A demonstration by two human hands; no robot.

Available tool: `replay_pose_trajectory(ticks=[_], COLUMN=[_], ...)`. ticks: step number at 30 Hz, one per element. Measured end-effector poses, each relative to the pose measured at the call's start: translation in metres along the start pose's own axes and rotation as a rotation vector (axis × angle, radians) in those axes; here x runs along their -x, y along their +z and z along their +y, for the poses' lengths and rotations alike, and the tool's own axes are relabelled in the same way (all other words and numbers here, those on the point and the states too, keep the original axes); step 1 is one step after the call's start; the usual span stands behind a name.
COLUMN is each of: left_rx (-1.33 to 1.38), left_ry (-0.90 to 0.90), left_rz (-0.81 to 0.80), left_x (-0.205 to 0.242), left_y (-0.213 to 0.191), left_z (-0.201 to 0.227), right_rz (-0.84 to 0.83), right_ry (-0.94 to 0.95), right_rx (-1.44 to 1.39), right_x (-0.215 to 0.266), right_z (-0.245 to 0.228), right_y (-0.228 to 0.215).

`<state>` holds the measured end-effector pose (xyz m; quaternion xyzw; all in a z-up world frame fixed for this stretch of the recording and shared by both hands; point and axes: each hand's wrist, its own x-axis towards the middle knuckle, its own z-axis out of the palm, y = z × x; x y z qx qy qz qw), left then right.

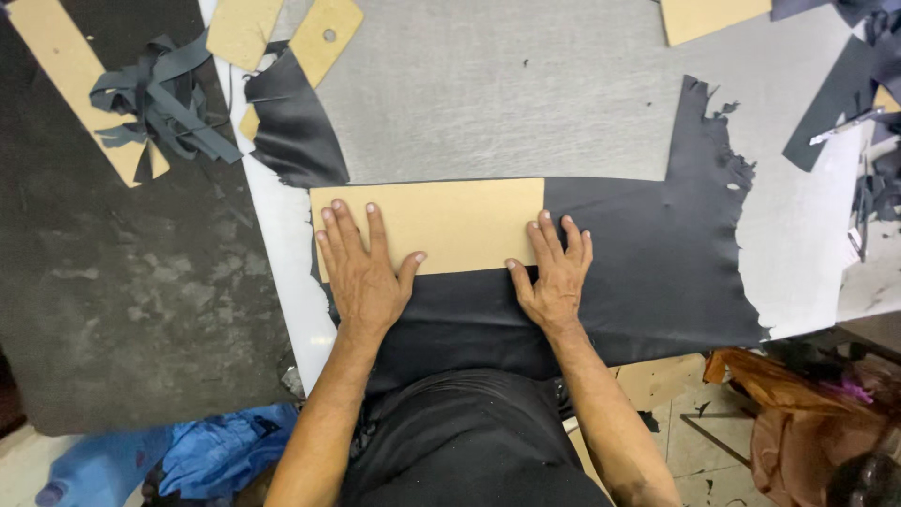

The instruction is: The person places a cardboard template on a large sheet of black fabric, traces its outline with a pen, and cuts along the marked line using a utility knife. The process is repeated multiple times to produce several identical fabric pieces, which are stacked on the table.

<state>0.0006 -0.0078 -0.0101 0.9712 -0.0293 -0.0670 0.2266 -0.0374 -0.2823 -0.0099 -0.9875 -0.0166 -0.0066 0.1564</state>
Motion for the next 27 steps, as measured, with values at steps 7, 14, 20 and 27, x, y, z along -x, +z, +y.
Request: replay_pose_trajectory(ticks=[7, 14, 20, 27], left_rx=[-0.016, -0.337, -0.484, -0.531], left_ry=[-0.043, -0.154, -0.183, -0.282], left_rz=[-0.107, -0.303, -0.300, -0.390], left_x=[-0.003, -0.021, -0.022, -0.042], left_y=[-0.014, -0.011, -0.005, 0.006], left_z=[0.012, 0.023, 0.027, 0.024], right_rz=[0.026, 0.021, -0.166, 0.371], right_ry=[-0.009, 0.022, -0.080, 0.197], right_rx=[-0.041, -0.082, -0.094, -0.100], right_x=[-0.003, 0.004, 0.019, -0.021], right_z=[-0.004, 0.001, 0.095, 0.341], right_y=[-0.009, -0.015, -0.039, -0.118])
